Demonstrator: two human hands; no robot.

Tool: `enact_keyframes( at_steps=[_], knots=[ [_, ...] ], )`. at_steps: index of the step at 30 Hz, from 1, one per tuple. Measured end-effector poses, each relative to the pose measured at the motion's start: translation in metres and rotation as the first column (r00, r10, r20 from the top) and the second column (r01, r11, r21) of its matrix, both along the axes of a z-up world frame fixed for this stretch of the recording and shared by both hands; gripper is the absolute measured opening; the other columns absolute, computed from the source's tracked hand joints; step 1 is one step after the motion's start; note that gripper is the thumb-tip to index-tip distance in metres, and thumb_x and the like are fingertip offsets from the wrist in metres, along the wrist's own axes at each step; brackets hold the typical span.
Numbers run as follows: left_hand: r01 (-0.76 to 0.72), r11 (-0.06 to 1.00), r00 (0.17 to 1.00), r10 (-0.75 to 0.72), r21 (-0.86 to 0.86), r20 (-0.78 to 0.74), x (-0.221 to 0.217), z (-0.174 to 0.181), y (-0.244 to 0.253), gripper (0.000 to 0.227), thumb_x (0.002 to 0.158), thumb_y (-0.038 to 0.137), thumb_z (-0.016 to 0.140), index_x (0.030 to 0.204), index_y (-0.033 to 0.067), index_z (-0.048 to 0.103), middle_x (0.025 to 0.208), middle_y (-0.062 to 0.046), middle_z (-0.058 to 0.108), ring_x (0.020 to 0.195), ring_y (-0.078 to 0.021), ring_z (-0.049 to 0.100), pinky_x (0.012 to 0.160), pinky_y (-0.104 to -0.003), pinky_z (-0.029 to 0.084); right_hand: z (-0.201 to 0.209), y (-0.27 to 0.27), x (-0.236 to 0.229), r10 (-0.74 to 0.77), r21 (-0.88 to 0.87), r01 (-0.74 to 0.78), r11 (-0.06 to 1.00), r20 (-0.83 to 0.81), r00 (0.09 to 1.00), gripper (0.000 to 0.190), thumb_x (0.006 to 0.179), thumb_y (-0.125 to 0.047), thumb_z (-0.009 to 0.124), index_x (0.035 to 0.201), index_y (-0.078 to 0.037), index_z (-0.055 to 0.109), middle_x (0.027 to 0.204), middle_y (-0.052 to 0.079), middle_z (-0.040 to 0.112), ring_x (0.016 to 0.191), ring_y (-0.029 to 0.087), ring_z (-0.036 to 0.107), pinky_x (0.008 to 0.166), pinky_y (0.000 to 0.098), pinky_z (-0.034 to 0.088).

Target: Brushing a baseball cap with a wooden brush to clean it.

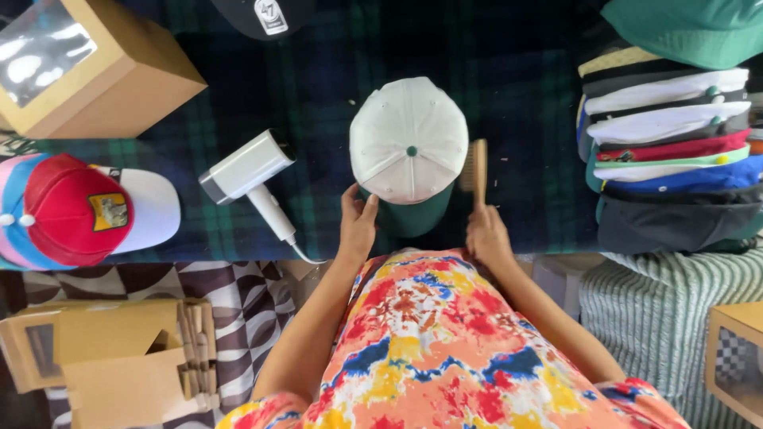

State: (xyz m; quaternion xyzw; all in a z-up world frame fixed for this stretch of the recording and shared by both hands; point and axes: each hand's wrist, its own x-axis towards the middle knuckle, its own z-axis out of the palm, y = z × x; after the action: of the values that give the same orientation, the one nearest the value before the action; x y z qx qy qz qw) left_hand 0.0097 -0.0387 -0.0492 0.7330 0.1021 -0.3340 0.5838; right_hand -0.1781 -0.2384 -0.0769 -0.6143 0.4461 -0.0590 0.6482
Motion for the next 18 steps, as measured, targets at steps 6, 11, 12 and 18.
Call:
enact_keyframes(
  at_steps=[6,11,12,18],
  knots=[
    [0.211,0.968,0.973,-0.222,0.137,0.064,-0.010,0.059,-0.011,0.076,0.104,0.046,0.053,0.163,0.0169,0.016,0.149,-0.033,0.043,0.137,-0.0517,0.047,0.107,-0.064,0.045,0.016,0.000,-0.007,0.198,-0.068,-0.201,0.977,-0.047,0.979,0.035,0.113,-0.038,0.032,0.113,-0.013,0.056,0.056,0.008,0.065,0.045,0.022,0.063,0.041,0.0324,0.049],
    [0.040,0.949,0.281,-0.311,0.312,0.908,0.000,0.060,-0.014,0.072,0.097,0.028,0.070,0.154,-0.0015,0.038,0.153,-0.028,0.037,0.144,-0.0473,0.039,0.116,-0.054,0.035,0.071,-0.012,0.006,0.098,-0.330,-0.136,0.934,-0.129,0.987,0.033,0.109,-0.036,0.046,0.129,-0.012,0.057,0.063,0.006,0.066,0.056,0.023,0.066,0.048,0.0387,0.050],
    [0.046,0.949,0.287,-0.311,0.312,0.906,0.002,0.062,-0.021,0.072,0.097,0.028,0.070,0.154,-0.0015,0.038,0.153,-0.028,0.037,0.144,-0.0473,0.039,0.116,-0.054,0.035,0.094,-0.010,0.015,0.095,-0.330,-0.136,0.934,-0.137,0.986,0.033,0.109,-0.036,0.046,0.129,-0.012,0.057,0.063,0.006,0.066,0.056,0.023,0.066,0.048,0.0387,0.050],
    [0.050,0.944,0.034,-0.327,0.326,0.944,0.008,0.061,-0.059,0.065,0.098,0.044,0.066,0.147,0.0056,0.049,0.153,-0.030,0.037,0.146,-0.0555,0.031,0.113,-0.063,0.032,0.157,-0.045,0.078,0.377,-0.971,-0.206,0.119,-0.148,0.914,0.045,0.104,-0.021,0.057,0.145,-0.004,0.059,0.108,0.012,0.068,0.082,0.028,0.069,0.057,0.0370,0.056]
  ],
)
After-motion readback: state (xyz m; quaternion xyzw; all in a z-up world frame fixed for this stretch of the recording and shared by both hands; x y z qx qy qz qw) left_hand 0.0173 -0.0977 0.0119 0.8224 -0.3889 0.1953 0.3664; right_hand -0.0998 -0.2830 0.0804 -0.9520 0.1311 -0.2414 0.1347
